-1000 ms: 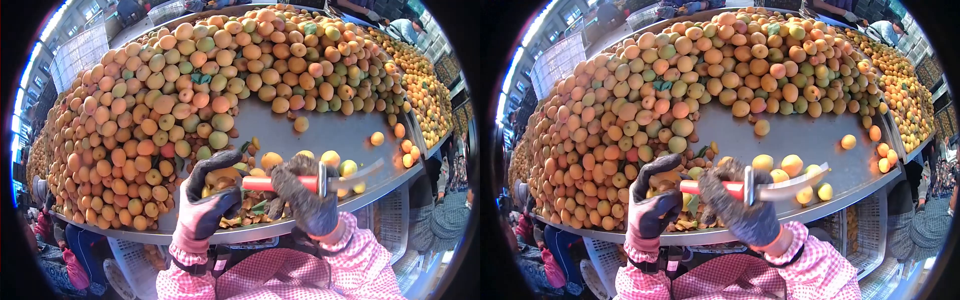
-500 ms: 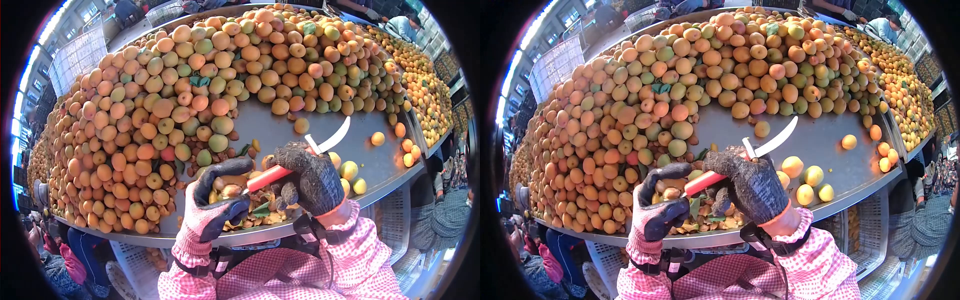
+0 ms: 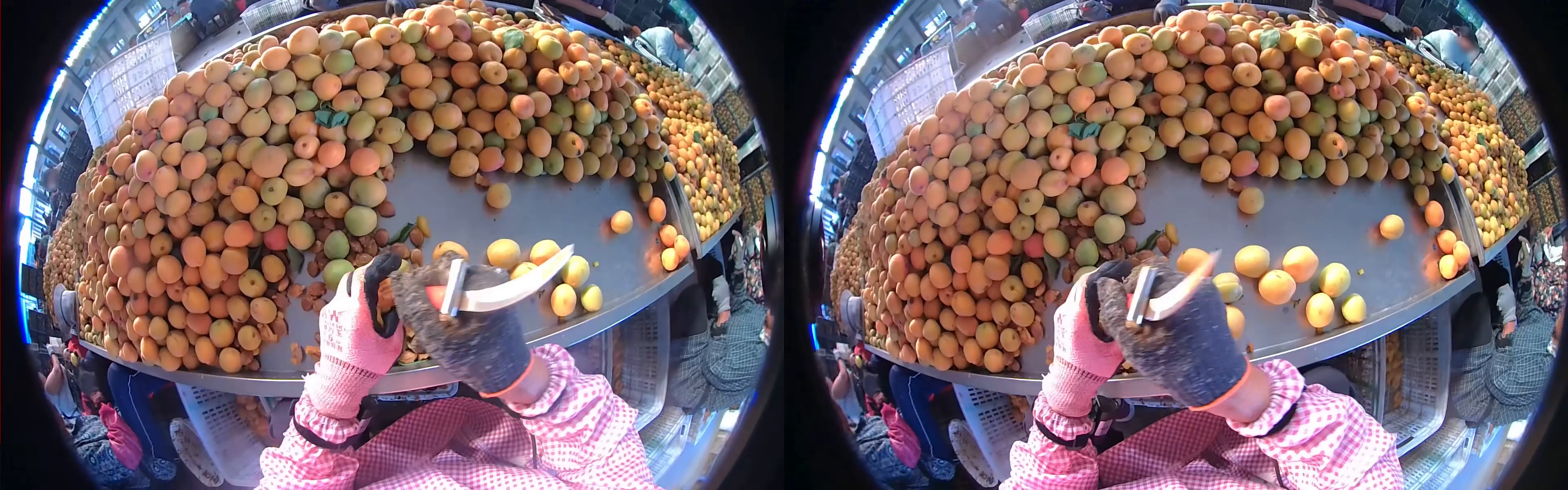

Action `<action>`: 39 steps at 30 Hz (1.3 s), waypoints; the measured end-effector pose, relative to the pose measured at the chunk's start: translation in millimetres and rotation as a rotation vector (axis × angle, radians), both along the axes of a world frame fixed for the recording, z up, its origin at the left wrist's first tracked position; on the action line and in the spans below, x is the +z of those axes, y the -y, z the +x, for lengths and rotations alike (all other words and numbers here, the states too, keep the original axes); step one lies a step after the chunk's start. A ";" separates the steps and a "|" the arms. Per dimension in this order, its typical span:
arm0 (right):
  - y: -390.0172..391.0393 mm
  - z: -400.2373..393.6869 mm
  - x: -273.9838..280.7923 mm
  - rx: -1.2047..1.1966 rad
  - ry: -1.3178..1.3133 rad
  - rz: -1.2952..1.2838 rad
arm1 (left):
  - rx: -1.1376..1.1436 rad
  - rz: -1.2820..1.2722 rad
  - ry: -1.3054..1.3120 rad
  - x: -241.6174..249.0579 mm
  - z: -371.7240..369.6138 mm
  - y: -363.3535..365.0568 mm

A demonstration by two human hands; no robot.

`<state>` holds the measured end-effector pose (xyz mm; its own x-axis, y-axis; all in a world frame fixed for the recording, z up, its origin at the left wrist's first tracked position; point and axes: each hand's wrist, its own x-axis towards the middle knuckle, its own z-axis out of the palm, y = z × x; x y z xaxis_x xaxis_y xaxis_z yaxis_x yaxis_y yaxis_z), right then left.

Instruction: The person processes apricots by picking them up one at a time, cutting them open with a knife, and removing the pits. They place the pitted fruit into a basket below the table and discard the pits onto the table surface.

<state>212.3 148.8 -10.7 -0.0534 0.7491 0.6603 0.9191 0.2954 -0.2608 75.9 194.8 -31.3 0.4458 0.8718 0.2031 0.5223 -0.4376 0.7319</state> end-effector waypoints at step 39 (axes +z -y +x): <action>16.7 32.2 18.0 0.219 -0.904 -0.479 | 0.010 -1.155 1.010 -8.2 -22.1 -17.0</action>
